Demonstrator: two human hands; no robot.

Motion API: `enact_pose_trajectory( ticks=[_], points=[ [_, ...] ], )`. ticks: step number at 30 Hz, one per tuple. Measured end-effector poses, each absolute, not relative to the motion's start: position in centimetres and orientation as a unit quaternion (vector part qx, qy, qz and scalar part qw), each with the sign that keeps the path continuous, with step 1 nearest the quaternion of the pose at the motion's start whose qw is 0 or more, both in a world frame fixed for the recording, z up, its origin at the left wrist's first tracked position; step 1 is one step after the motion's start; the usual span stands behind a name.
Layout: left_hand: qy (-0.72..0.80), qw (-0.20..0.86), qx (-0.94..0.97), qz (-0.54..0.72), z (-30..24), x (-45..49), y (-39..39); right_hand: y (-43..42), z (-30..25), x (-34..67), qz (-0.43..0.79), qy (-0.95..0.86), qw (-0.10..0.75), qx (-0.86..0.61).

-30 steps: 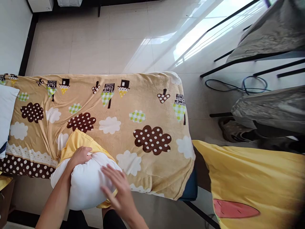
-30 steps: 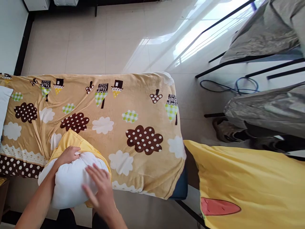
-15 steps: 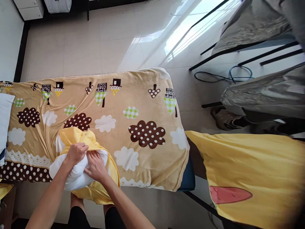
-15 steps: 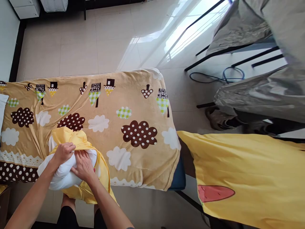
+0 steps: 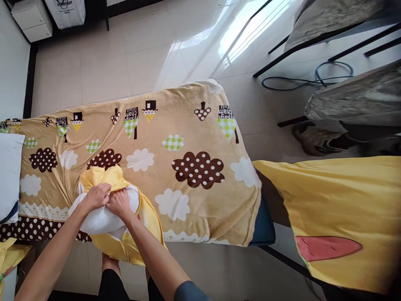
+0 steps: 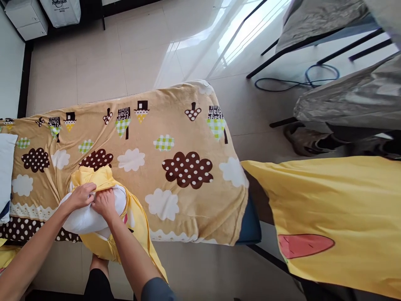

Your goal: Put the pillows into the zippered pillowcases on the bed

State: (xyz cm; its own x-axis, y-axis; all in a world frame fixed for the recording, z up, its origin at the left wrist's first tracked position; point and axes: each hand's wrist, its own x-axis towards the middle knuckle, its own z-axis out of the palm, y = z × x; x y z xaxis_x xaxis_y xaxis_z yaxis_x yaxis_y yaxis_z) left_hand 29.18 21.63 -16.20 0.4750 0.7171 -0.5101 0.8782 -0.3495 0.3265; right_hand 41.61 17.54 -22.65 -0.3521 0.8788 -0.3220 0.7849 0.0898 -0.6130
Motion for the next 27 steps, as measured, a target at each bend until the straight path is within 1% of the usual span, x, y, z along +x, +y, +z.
enact_pose_trajectory(
  ticks=[6,9,12,15,19,21,23,25,27],
  points=[
    [0.543,0.205,0.801,-0.143,-17.2,28.8,20.8,16.8,-23.1,41.8,0.351,-0.724,0.097,-0.586],
    [0.592,0.150,0.784,-0.112,-18.4,28.8,21.2,13.6,-22.2,43.0,0.303,-0.728,0.156,-0.595],
    [0.619,0.140,0.767,-0.094,-19.7,29.4,21.7,10.4,-21.4,43.5,0.243,-0.750,0.208,-0.579],
    [0.627,0.157,0.758,-0.085,-20.4,30.3,21.8,9.6,-21.9,43.2,0.246,-0.771,0.181,-0.558],
    [0.623,0.203,0.753,-0.066,-20.1,30.4,22.2,12.3,-23.2,42.8,0.281,-0.780,0.118,-0.547],
    [0.627,0.226,0.744,-0.047,-19.8,30.0,22.9,13.4,-22.8,42.7,0.285,-0.778,0.109,-0.550],
    [0.637,0.253,0.728,-0.019,-19.6,29.3,23.8,13.5,-21.5,42.4,0.261,-0.773,0.130,-0.564],
    [0.649,0.288,0.704,0.011,-19.8,28.6,24.7,12.7,-19.9,41.7,0.222,-0.775,0.174,-0.566],
    [0.657,0.336,0.673,0.038,-20.1,28.2,25.3,11.7,-18.5,40.5,0.199,-0.804,0.225,-0.514]
  ],
)
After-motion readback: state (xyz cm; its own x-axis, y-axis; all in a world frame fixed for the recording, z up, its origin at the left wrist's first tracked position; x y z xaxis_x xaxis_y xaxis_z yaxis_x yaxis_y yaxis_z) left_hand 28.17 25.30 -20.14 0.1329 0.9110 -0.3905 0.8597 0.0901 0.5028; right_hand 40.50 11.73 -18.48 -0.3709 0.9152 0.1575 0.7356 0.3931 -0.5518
